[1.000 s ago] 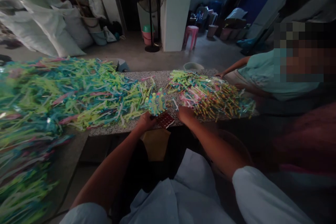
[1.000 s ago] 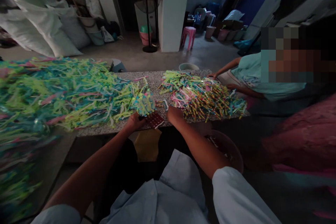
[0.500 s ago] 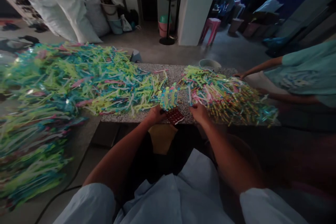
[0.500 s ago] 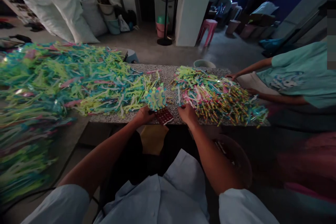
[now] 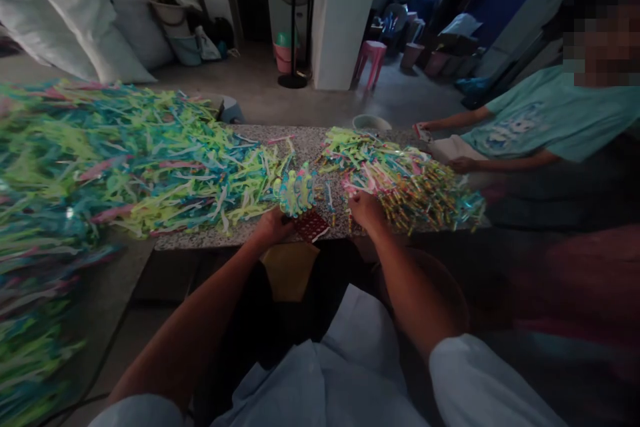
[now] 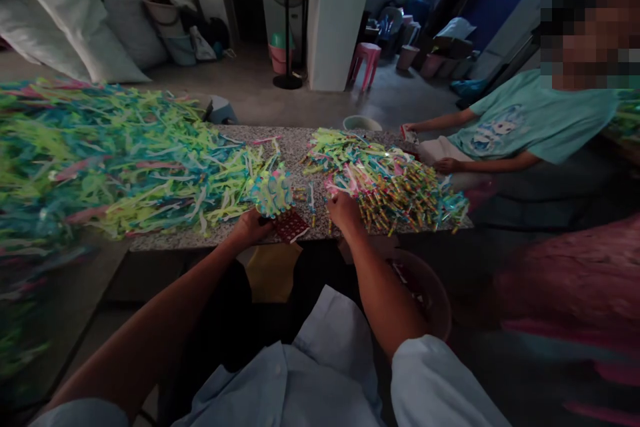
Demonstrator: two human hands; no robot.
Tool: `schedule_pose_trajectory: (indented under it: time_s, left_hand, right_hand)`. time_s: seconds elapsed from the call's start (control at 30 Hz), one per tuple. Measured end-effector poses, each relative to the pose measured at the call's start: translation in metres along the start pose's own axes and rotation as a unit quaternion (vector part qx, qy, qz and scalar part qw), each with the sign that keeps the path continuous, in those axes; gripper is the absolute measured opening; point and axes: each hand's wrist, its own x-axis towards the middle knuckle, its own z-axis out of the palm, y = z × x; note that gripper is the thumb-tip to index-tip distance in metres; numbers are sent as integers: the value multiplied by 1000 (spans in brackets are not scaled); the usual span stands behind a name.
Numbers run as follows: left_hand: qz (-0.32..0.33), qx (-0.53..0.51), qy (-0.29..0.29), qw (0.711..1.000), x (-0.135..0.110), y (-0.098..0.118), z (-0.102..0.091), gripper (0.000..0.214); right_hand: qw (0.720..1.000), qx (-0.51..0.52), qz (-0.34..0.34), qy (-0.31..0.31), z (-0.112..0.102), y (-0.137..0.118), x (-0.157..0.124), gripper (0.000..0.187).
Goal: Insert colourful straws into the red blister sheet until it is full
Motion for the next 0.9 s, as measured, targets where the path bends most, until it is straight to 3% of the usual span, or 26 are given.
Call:
schedule_pose_trajectory:
  time_s: [0.1,0.2,0.5,0.7,0.9]
  left_hand:
    - [-1,-8,-2,1000,0,1,0,23]
    - [-1,-12,0,1000,-1,1,-1,20]
    - [-8,15,5,1000,0,5,-3,16]
    - [-16,15,-4,1000,0,3,-1,18]
    - [-21,15,18,1000,-2,1,6,20]
  right_hand:
    - [996,-84,32,17,-12,14,0,38]
    - [989,-141,44,-19,-14,23,-1,41]
    - [986,-150,34,-63,-17,21,4,37]
    - [996,-52,-4,-75,-15,20,6,29]
    - [991,119,-42,-41,-1,17,-8,31]
